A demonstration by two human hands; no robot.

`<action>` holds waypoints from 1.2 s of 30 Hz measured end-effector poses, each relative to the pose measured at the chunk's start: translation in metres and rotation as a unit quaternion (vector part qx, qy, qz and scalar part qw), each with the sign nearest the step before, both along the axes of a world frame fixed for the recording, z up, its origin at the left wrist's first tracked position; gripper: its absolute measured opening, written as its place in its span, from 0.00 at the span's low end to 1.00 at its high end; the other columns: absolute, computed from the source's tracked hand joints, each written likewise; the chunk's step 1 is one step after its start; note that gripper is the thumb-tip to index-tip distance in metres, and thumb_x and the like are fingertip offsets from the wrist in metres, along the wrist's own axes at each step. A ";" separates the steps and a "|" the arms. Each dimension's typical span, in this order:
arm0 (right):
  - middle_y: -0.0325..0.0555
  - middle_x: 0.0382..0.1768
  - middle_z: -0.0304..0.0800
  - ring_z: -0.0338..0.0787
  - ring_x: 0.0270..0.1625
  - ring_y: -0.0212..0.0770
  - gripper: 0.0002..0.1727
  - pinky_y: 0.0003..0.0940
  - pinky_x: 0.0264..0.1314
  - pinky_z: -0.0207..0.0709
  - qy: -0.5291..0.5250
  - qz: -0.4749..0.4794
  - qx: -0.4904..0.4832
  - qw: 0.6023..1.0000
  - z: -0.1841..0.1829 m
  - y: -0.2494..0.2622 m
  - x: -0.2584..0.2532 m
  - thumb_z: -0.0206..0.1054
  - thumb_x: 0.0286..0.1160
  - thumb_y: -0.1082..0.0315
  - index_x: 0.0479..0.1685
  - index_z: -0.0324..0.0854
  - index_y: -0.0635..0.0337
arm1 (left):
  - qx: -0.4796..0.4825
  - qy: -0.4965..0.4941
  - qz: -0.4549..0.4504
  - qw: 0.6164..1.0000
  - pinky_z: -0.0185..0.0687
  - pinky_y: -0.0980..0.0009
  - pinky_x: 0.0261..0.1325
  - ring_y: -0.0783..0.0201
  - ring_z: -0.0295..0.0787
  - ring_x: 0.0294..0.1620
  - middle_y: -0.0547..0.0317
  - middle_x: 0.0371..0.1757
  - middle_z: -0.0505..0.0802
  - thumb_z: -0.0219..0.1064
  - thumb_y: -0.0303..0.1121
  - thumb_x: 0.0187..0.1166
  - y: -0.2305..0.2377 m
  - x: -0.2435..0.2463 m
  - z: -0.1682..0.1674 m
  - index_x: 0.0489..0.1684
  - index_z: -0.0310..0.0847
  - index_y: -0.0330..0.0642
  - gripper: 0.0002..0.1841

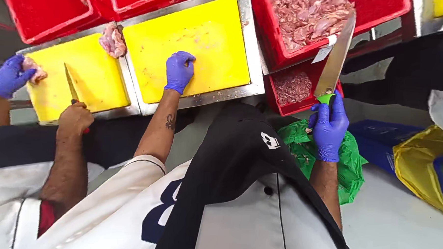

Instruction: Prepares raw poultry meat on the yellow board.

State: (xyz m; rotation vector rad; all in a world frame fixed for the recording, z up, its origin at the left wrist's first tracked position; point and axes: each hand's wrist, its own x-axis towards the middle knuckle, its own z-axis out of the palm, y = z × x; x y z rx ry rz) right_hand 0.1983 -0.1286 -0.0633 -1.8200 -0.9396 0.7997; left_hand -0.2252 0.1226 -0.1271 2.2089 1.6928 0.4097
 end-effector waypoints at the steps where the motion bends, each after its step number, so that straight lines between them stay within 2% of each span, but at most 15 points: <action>1: 0.42 0.37 0.90 0.83 0.19 0.34 0.27 0.31 0.19 0.82 0.040 -0.012 0.017 0.999 0.005 -0.002 -0.003 0.51 0.93 0.64 0.88 0.63 0.57 | -0.014 -0.089 -0.009 0.996 0.89 0.59 0.64 0.59 0.94 0.54 0.49 0.53 0.96 0.66 0.29 0.78 0.005 0.019 0.010 0.48 0.93 0.38 0.10; 3: 0.43 0.39 0.90 0.82 0.19 0.35 0.26 0.30 0.17 0.81 0.109 -0.034 0.057 0.992 0.013 -0.006 -0.007 0.49 0.93 0.67 0.88 0.62 0.60 | -0.069 -0.282 -0.072 0.954 0.93 0.66 0.57 0.66 0.95 0.50 0.52 0.50 0.96 0.70 0.30 0.78 0.008 0.069 0.029 0.49 0.91 0.35 0.09; 5: 0.44 0.39 0.90 0.82 0.19 0.35 0.26 0.29 0.16 0.80 0.148 -0.059 0.089 0.983 0.021 -0.009 -0.012 0.48 0.92 0.69 0.87 0.61 0.63 | -0.136 -0.438 -0.162 0.874 0.93 0.64 0.54 0.64 0.94 0.47 0.53 0.49 0.96 0.70 0.27 0.78 0.001 0.134 0.051 0.49 0.89 0.32 0.09; 8: 0.43 0.39 0.89 0.81 0.20 0.34 0.27 0.26 0.17 0.78 0.148 -0.090 0.106 0.979 0.034 -0.018 -0.021 0.46 0.92 0.70 0.88 0.59 0.65 | -0.198 -0.508 -0.291 0.786 0.92 0.63 0.53 0.64 0.94 0.46 0.51 0.47 0.96 0.70 0.25 0.77 -0.026 0.238 0.053 0.46 0.89 0.29 0.08; 9: 0.44 0.39 0.89 0.81 0.19 0.34 0.27 0.27 0.16 0.78 0.139 -0.103 0.106 0.979 0.037 -0.020 -0.024 0.46 0.92 0.70 0.88 0.58 0.65 | -0.199 -0.461 -0.340 0.795 0.91 0.62 0.62 0.62 0.94 0.53 0.50 0.51 0.97 0.72 0.28 0.77 -0.030 0.267 0.041 0.46 0.91 0.30 0.09; 11: 0.43 0.38 0.88 0.81 0.19 0.35 0.28 0.28 0.16 0.79 0.113 -0.129 0.099 0.980 0.040 -0.027 -0.030 0.46 0.91 0.69 0.89 0.57 0.65 | -0.176 -0.264 -0.422 0.849 0.77 0.57 0.80 0.58 0.85 0.73 0.50 0.66 0.91 0.74 0.34 0.77 -0.034 0.309 0.016 0.51 0.93 0.39 0.12; 12: 0.43 0.37 0.88 0.81 0.19 0.35 0.28 0.28 0.15 0.79 0.098 -0.140 0.095 0.981 0.042 -0.033 -0.032 0.46 0.91 0.68 0.88 0.57 0.65 | -0.179 -0.225 -0.426 0.858 0.77 0.56 0.79 0.57 0.85 0.71 0.50 0.66 0.91 0.74 0.35 0.77 -0.037 0.321 0.011 0.52 0.93 0.40 0.12; 15: 0.42 0.38 0.89 0.81 0.18 0.34 0.28 0.27 0.14 0.78 0.065 -0.178 0.084 0.978 0.041 -0.044 -0.040 0.48 0.91 0.68 0.88 0.57 0.65 | -0.254 -0.303 -0.407 0.823 0.90 0.61 0.60 0.60 0.94 0.49 0.49 0.50 0.96 0.71 0.36 0.81 -0.034 0.321 0.029 0.52 0.92 0.37 0.13; 21: 0.43 0.40 0.91 0.81 0.18 0.33 0.31 0.28 0.15 0.78 0.038 -0.184 0.033 0.982 0.016 -0.041 -0.057 0.54 0.85 0.70 0.89 0.58 0.65 | -0.272 -0.257 -0.450 0.811 0.89 0.59 0.60 0.62 0.94 0.48 0.51 0.47 0.97 0.67 0.42 0.84 0.005 0.287 0.036 0.53 0.92 0.39 0.16; 24: 0.44 0.53 0.91 0.84 0.27 0.32 0.39 0.28 0.24 0.79 0.010 -0.132 0.048 0.990 0.009 -0.022 -0.053 0.57 0.75 0.73 0.91 0.54 0.66 | -0.265 -0.257 -0.472 0.801 0.89 0.60 0.59 0.62 0.94 0.47 0.51 0.46 0.97 0.68 0.43 0.83 0.021 0.282 0.032 0.52 0.92 0.38 0.17; 25: 0.45 0.60 0.90 0.86 0.30 0.32 0.40 0.28 0.27 0.80 0.007 -0.110 0.055 0.992 0.008 -0.014 -0.048 0.57 0.76 0.74 0.93 0.50 0.66 | -0.264 -0.258 -0.481 0.795 0.89 0.60 0.59 0.62 0.94 0.48 0.51 0.47 0.97 0.68 0.43 0.83 0.028 0.280 0.032 0.52 0.92 0.38 0.16; 28: 0.48 0.69 0.85 0.87 0.36 0.33 0.39 0.29 0.31 0.83 -0.046 -0.036 0.054 0.997 0.006 0.018 -0.011 0.55 0.83 0.69 0.94 0.45 0.65 | -0.256 -0.261 -0.502 0.784 0.90 0.61 0.59 0.64 0.95 0.48 0.53 0.49 0.97 0.68 0.42 0.83 0.062 0.281 0.035 0.53 0.92 0.38 0.16; 32: 0.44 0.64 0.90 0.88 0.34 0.31 0.33 0.32 0.35 0.85 -0.147 -0.001 0.026 0.989 -0.025 0.090 0.073 0.53 0.89 0.65 0.93 0.55 0.58 | -0.235 -0.230 -0.481 0.812 0.89 0.58 0.63 0.61 0.95 0.51 0.51 0.50 0.97 0.67 0.41 0.84 0.132 0.302 0.041 0.54 0.92 0.38 0.16; 34: 0.47 0.64 0.90 0.91 0.39 0.34 0.32 0.37 0.43 0.88 -0.204 0.013 0.038 0.978 -0.048 0.141 0.122 0.52 0.89 0.64 0.93 0.56 0.57 | -0.269 -0.194 -0.442 0.833 0.86 0.56 0.67 0.60 0.94 0.55 0.50 0.52 0.96 0.66 0.41 0.86 0.169 0.323 0.039 0.57 0.91 0.38 0.16; 36: 0.54 0.68 0.87 0.93 0.53 0.43 0.34 0.45 0.60 0.86 -0.268 0.025 0.055 0.962 -0.073 0.199 0.165 0.51 0.88 0.62 0.93 0.55 0.59 | -0.312 -0.125 -0.410 0.848 0.79 0.52 0.75 0.56 0.91 0.63 0.47 0.59 0.94 0.66 0.44 0.86 0.213 0.349 0.032 0.63 0.88 0.39 0.19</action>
